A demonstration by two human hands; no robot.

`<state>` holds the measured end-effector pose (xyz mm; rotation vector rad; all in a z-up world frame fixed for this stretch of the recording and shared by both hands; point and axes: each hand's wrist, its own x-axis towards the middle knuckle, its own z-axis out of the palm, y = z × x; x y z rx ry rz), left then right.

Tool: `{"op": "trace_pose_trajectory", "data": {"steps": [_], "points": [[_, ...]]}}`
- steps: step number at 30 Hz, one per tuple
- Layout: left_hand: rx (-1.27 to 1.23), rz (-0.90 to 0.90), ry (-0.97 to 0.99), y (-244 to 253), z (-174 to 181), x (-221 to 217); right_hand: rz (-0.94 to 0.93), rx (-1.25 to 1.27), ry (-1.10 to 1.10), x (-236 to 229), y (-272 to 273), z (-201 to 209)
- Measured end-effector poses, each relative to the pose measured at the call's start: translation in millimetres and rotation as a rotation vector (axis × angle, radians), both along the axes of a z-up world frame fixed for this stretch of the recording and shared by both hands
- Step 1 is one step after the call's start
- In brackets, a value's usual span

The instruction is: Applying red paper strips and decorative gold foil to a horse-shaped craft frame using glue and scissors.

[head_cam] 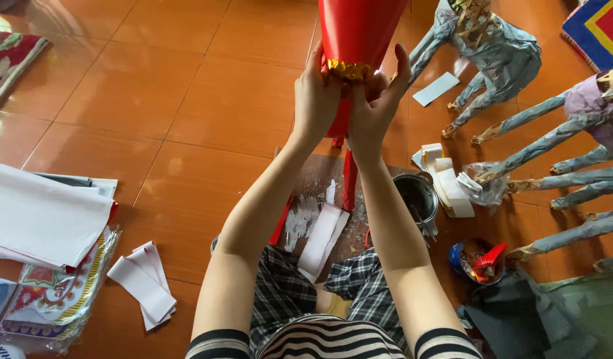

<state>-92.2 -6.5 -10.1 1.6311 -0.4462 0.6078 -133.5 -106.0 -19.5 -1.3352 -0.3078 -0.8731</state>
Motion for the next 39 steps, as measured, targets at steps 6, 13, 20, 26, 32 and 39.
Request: {"op": "trace_pose_trajectory", "data": {"steps": [6, 13, 20, 26, 32, 39], "points": [[-0.001, 0.041, 0.087, -2.5, 5.3, -1.0, 0.127, 0.026, -0.037, -6.9, 2.5, 15.5], [-0.082, -0.009, 0.070, 1.2, -13.0, 10.9, 0.118, 0.037, -0.037, -4.7, -4.7, -2.1], [-0.485, -0.805, 0.620, 48.0, -52.4, -12.6, 0.216, -0.337, 0.494, -63.1, -85.7, -160.5], [0.454, -0.712, 0.764, 36.7, -300.0, 34.9, 0.716, -0.162, 1.329, -180.3, -147.1, -300.1], [-0.036, -0.369, 0.463, -70.0, -292.5, 30.2, 0.928, 0.769, 1.014, -207.5, -166.2, -351.1], [-0.622, -0.101, 0.379, -82.2, -204.6, 15.9, 0.929, 0.784, 1.004, -198.3, -171.4, -355.9]]}}
